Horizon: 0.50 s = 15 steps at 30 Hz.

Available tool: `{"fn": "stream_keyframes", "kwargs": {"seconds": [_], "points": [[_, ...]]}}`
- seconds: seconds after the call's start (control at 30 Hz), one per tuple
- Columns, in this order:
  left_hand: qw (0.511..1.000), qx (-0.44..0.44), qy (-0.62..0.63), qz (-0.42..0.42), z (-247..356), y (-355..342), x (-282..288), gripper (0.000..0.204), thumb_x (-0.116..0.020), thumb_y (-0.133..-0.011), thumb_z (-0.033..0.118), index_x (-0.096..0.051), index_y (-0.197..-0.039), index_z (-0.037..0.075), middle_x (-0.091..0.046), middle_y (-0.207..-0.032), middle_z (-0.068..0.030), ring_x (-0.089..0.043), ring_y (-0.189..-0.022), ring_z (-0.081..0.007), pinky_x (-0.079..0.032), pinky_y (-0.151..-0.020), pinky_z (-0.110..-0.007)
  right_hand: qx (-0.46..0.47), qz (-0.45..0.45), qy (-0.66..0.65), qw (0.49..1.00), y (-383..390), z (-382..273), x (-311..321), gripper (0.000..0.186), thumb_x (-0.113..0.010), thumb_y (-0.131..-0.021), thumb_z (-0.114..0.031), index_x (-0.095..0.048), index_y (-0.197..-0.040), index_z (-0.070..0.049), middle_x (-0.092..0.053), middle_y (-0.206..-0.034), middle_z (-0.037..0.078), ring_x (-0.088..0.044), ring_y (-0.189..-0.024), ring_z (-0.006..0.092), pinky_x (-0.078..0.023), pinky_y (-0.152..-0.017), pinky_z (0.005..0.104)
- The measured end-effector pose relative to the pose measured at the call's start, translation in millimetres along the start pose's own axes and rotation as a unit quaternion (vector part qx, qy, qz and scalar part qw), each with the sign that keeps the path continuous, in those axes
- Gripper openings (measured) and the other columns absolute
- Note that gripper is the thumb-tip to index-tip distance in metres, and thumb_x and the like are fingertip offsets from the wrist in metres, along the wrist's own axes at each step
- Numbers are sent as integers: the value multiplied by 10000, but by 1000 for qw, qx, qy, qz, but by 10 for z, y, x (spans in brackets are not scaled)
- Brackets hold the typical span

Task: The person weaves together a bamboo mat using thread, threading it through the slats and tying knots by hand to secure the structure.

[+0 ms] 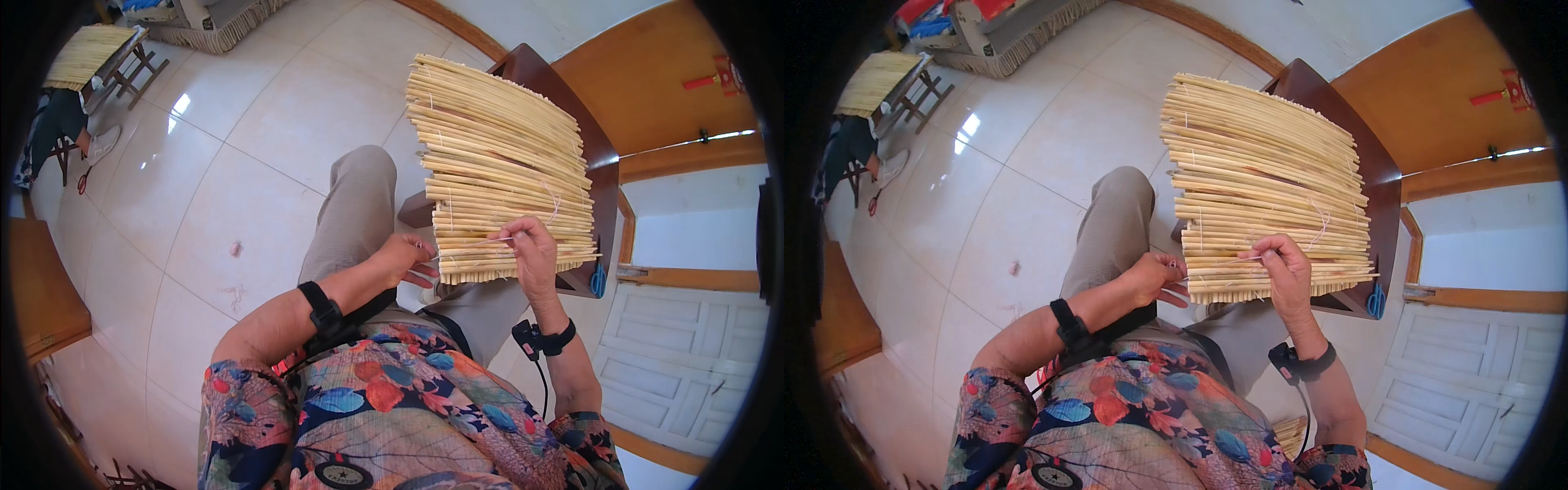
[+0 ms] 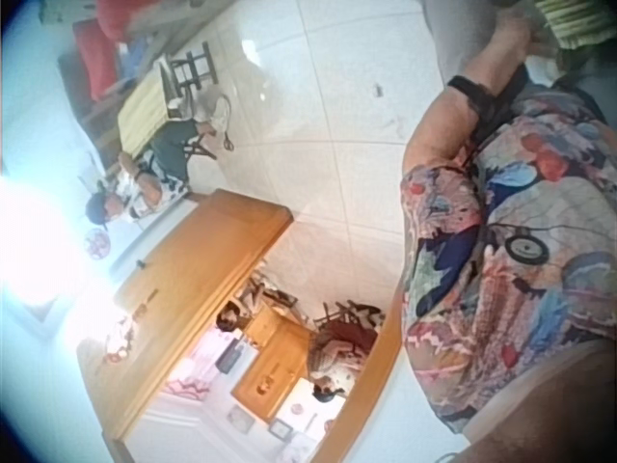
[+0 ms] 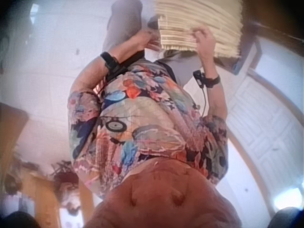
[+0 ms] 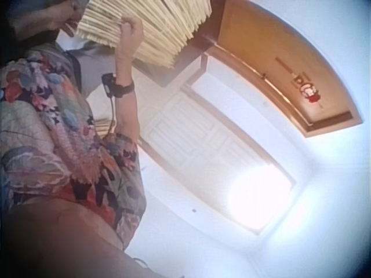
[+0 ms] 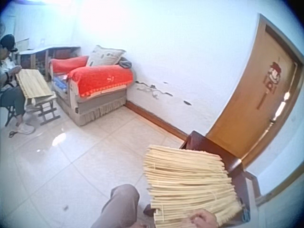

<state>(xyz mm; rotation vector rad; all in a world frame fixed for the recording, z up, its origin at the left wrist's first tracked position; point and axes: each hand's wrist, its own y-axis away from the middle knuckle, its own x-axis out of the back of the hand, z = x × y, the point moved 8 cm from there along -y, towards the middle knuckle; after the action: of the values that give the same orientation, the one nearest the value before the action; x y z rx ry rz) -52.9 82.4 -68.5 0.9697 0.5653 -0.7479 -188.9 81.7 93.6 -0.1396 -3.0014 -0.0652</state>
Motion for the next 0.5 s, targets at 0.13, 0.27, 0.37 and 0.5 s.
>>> {"fn": "stream_keyframes", "kwargs": {"seconds": [0.13, 0.27, 0.37, 0.5], "points": [[987, -69, 121, 85, 123, -34, 182, 61, -484, -852, 73, -513, -880, 27, -525, -695, -83, -610, -739, -274, -542, -673, -462, 21, 18, -141, 990, -49, -130, -116, 112, -443, -847, -39, -495, -938, 1, -514, -738, 55, -543, -695, 152, -502, -674, 335], [970, -138, 199, 24, 229, -51, 202, 126, -480, -857, 114, -511, -939, 24, -494, -642, -49, -567, -666, -217, -509, -704, -434, -39, 60, -264, 962, -59, -36, -77, 147, -464, -824, -36, -493, -968, -21, -448, -673, 17, -431, -576, 114, -428, -527, 277], [950, -185, 249, -26, 411, 144, 134, 169, -488, -857, 148, -517, -963, 19, -439, -600, -13, -518, -607, -172, -487, -698, -402, -97, 109, -263, 954, -38, 103, 14, 158, -463, -816, -25, -496, -971, -28, -419, -663, 9, -401, -563, 103, -362, -480, 245], [963, -140, 217, -77, 450, 471, 116, 216, -517, -856, 193, -538, -1001, 34, -382, -575, 19, -450, -507, -127, -482, -624, -343, -126, 133, -248, 951, 3, 229, 62, 159, -460, -820, -24, -494, -975, -26, -405, -661, 6, -385, -554, 99, -351, -468, 233]]}}
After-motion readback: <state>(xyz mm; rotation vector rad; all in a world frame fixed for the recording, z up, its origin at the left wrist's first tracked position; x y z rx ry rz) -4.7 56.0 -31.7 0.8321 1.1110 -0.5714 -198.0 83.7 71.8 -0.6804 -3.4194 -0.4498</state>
